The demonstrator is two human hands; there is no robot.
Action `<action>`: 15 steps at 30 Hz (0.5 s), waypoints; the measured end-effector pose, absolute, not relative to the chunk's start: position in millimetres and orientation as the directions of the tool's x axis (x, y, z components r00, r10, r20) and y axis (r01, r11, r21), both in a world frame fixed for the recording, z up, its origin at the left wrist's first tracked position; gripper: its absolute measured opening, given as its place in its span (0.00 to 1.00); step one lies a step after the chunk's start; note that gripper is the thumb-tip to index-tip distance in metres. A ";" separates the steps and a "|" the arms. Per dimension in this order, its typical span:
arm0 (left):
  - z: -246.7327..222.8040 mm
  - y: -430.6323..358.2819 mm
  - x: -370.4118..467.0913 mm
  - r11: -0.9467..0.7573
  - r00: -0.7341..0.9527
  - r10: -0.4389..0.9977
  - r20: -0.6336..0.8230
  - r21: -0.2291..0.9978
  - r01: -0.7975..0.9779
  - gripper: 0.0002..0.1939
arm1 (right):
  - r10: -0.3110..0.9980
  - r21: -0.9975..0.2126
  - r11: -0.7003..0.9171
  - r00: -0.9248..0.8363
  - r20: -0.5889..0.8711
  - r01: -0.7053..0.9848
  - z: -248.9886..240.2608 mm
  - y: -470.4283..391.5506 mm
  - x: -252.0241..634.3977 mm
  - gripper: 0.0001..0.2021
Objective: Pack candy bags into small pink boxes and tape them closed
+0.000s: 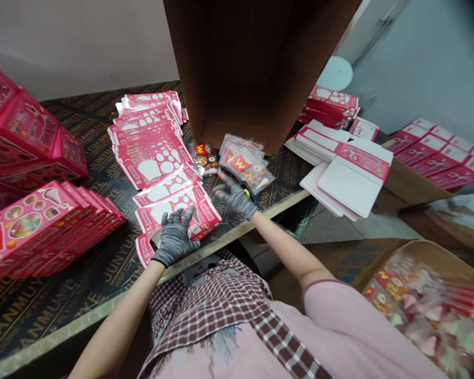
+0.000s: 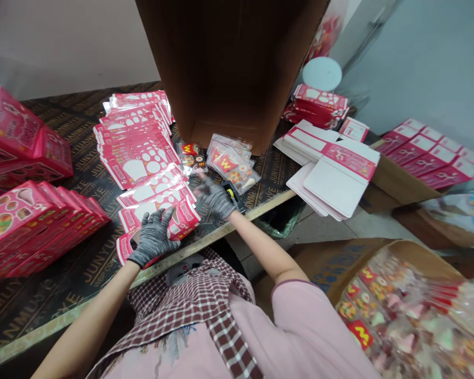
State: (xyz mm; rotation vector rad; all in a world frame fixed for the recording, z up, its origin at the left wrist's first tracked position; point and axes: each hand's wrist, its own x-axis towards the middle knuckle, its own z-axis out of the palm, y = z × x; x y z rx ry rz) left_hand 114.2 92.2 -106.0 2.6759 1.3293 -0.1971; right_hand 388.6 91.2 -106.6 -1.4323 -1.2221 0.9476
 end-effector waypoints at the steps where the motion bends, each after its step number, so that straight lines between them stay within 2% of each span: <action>1: -105.7 98.4 110.1 -0.571 0.568 0.793 -0.220 0.056 0.819 0.58 | 0.947 -0.957 -0.029 0.314 0.066 0.287 -102.0 98.2 409.9 0.33; 2: -105.7 105.4 106.0 -0.541 0.531 0.807 -0.258 0.039 0.840 0.58 | 0.844 -0.875 -0.133 0.516 0.147 0.466 -98.3 104.8 432.9 0.32; 3: -105.8 112.7 102.3 -0.509 0.493 0.819 -0.293 0.027 0.860 0.59 | 0.791 -0.843 -0.189 0.587 0.173 0.504 -96.3 110.3 456.1 0.33; 6: -105.6 129.3 95.6 -0.436 0.421 0.845 -0.330 0.032 0.900 0.59 | 0.733 -0.798 -0.298 0.661 0.160 0.524 -102.5 118.6 513.4 0.33; 7: -104.8 131.7 94.8 -0.424 0.413 0.849 -0.330 0.044 0.905 0.59 | 0.730 -0.789 -0.289 0.658 0.184 0.542 -107.4 119.1 526.2 0.33; 11: -98.9 126.1 91.6 -0.423 0.448 0.840 -0.306 0.147 0.894 0.61 | 0.851 -0.741 -0.042 0.412 0.325 0.670 -113.8 115.9 548.2 0.24; 13: -95.2 117.9 87.0 -0.415 0.464 0.848 -0.255 0.223 0.882 0.62 | 0.863 -0.719 0.075 0.316 0.394 0.691 -100.3 110.6 545.3 0.22; 15: -91.4 108.2 80.6 -0.405 0.467 0.865 -0.181 0.297 0.865 0.64 | 0.836 -0.684 0.124 0.296 0.462 0.719 -79.5 101.1 534.8 0.19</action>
